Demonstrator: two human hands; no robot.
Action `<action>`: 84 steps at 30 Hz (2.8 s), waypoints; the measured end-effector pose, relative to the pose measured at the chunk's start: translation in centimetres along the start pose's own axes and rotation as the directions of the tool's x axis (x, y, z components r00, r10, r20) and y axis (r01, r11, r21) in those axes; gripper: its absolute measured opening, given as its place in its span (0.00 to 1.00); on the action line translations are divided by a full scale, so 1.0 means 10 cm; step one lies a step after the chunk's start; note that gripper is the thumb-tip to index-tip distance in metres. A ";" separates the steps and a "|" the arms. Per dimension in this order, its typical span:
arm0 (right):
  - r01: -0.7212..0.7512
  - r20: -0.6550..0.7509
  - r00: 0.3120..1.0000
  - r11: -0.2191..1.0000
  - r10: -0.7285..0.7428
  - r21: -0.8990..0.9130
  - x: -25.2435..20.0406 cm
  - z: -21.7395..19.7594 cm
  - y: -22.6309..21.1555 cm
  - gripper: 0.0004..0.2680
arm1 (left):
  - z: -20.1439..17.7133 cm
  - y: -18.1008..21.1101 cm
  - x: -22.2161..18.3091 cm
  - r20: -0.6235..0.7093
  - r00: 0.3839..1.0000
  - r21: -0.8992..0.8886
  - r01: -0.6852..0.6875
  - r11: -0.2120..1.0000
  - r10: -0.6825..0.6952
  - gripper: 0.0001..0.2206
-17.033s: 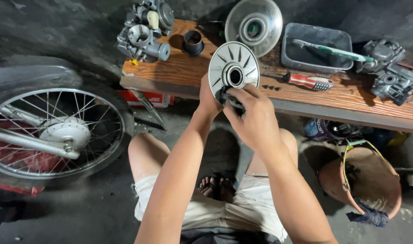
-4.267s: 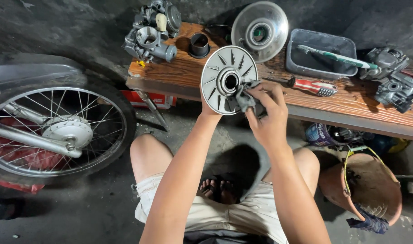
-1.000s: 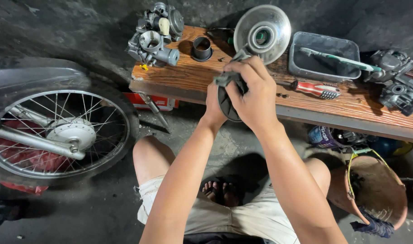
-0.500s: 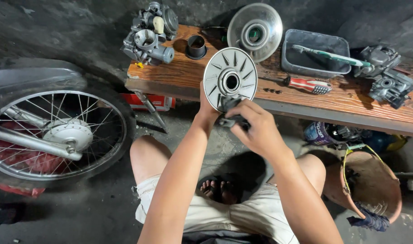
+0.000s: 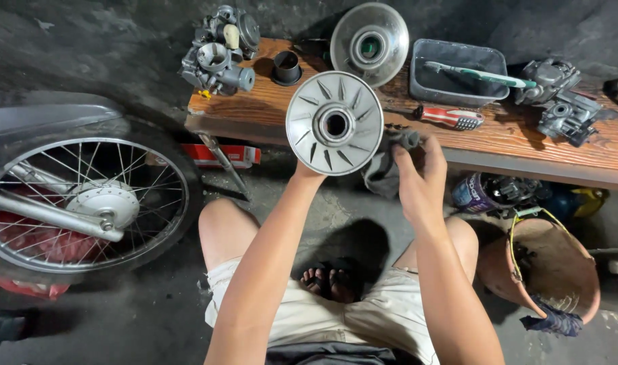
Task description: Cleaning a metal motorcycle housing using a toothbrush and a cloth to remove dirt and grease.
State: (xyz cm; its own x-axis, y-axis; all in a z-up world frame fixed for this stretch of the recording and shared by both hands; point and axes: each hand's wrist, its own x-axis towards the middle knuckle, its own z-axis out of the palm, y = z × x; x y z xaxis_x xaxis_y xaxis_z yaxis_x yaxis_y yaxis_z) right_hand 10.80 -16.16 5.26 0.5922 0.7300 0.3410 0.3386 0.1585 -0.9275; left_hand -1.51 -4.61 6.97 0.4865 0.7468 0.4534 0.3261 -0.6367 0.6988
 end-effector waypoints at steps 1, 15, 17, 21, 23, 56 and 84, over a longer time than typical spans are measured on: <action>-0.020 -0.005 1.000 0.999 0.020 0.048 0.01 0.00 0.04 0.04 | 0.00 0.03 -0.06 0.006 1.000 0.010 0.004 1.000 -0.004 0.20; 0.106 -0.077 0.993 0.928 -0.084 0.356 0.09 0.19 -0.22 0.12 | -0.18 0.36 -0.39 0.038 0.999 0.099 0.016 0.995 -0.020 0.22; 0.185 -0.056 0.983 0.916 -0.176 0.356 0.03 0.17 -0.24 0.13 | -0.20 0.40 -0.42 0.039 0.999 0.107 0.017 0.994 -0.021 0.22; 0.201 0.284 0.897 0.884 -0.339 0.422 -0.01 0.06 -0.22 0.37 | -0.10 0.24 -0.41 0.098 0.995 0.184 0.004 0.983 -0.022 0.26; 0.159 0.405 0.849 0.894 -0.341 0.420 -0.01 0.01 -0.10 0.52 | -0.06 0.20 -0.39 0.160 0.987 0.237 -0.015 0.971 -0.023 0.31; -0.594 0.571 0.803 -0.138 -0.171 0.793 0.05 0.06 0.05 0.38 | 0.00 -0.06 -0.29 -0.156 0.944 -0.572 0.152 0.806 -0.290 0.10; -0.460 0.466 0.808 -0.108 0.361 0.881 0.13 -0.23 0.78 0.34 | 0.71 0.75 -1.02 -0.192 0.880 0.140 -0.413 0.900 0.434 0.25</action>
State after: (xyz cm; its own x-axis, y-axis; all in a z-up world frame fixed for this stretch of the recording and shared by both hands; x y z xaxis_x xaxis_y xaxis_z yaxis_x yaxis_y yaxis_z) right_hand 15.84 -15.50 -1.16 0.2594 0.9568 -0.1310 -0.9536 0.2323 -0.1916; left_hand 1.76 -18.40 3.63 0.4138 0.4178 0.8088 0.2062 -0.9084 0.3637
